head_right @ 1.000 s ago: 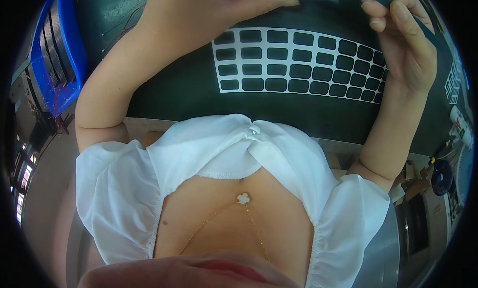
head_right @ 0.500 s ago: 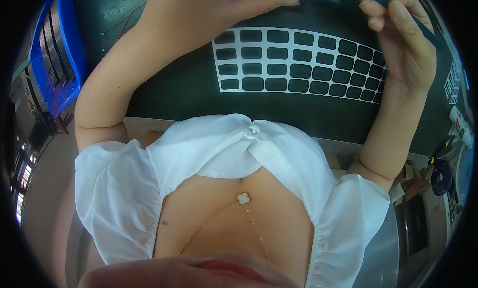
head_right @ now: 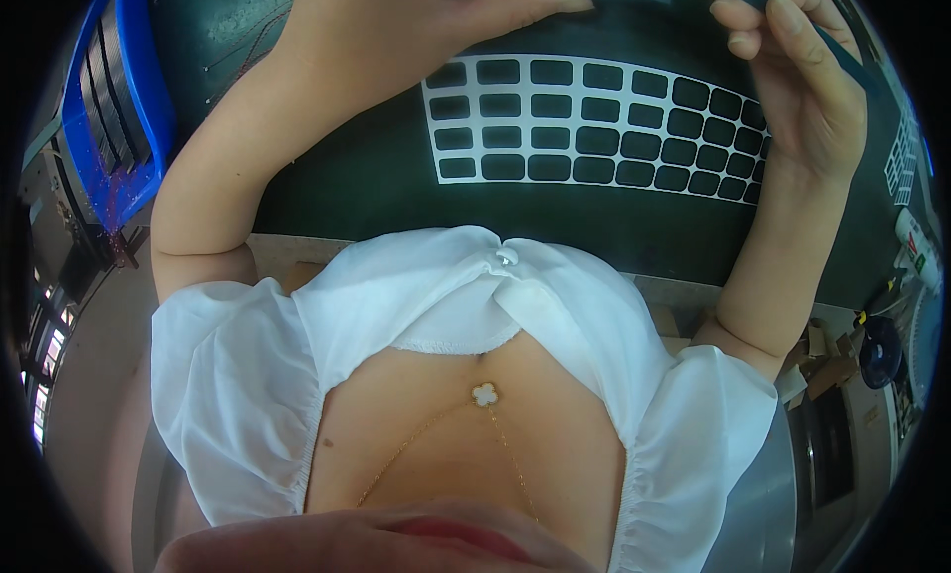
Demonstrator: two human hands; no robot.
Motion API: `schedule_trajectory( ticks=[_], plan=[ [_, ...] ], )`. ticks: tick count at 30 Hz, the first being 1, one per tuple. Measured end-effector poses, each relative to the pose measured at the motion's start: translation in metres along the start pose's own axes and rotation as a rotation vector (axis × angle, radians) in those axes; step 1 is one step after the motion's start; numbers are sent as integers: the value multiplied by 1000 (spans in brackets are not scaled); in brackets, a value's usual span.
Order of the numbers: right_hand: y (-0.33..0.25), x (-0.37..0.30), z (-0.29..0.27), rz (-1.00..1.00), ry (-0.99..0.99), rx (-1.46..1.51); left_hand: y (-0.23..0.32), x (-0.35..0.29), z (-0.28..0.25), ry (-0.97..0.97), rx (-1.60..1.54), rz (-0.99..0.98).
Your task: The recorder is using a tool to manipulate or inspect small electronic components on a production desk.
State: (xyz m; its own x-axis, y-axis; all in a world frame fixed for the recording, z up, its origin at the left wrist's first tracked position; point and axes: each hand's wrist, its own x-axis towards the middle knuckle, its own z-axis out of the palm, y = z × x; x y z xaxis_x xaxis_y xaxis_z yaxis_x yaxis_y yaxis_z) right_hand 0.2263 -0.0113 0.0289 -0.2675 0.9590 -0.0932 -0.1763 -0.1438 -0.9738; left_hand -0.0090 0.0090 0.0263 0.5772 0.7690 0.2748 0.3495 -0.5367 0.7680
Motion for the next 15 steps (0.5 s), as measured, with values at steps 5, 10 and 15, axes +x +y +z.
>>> schedule_trajectory(
  ticks=[5, 10, 15],
  plan=[
    [1, -1, -3, -8, -20, -35, 6, 0, -1, -6, 13, -59],
    [3, 0, -8, -18, -33, -71, 12, 0, -4, -3, 72, -84],
    [3, -2, -9, -27, -47, -105, 14, 1, -6, -55, 100, -127]
  ],
)
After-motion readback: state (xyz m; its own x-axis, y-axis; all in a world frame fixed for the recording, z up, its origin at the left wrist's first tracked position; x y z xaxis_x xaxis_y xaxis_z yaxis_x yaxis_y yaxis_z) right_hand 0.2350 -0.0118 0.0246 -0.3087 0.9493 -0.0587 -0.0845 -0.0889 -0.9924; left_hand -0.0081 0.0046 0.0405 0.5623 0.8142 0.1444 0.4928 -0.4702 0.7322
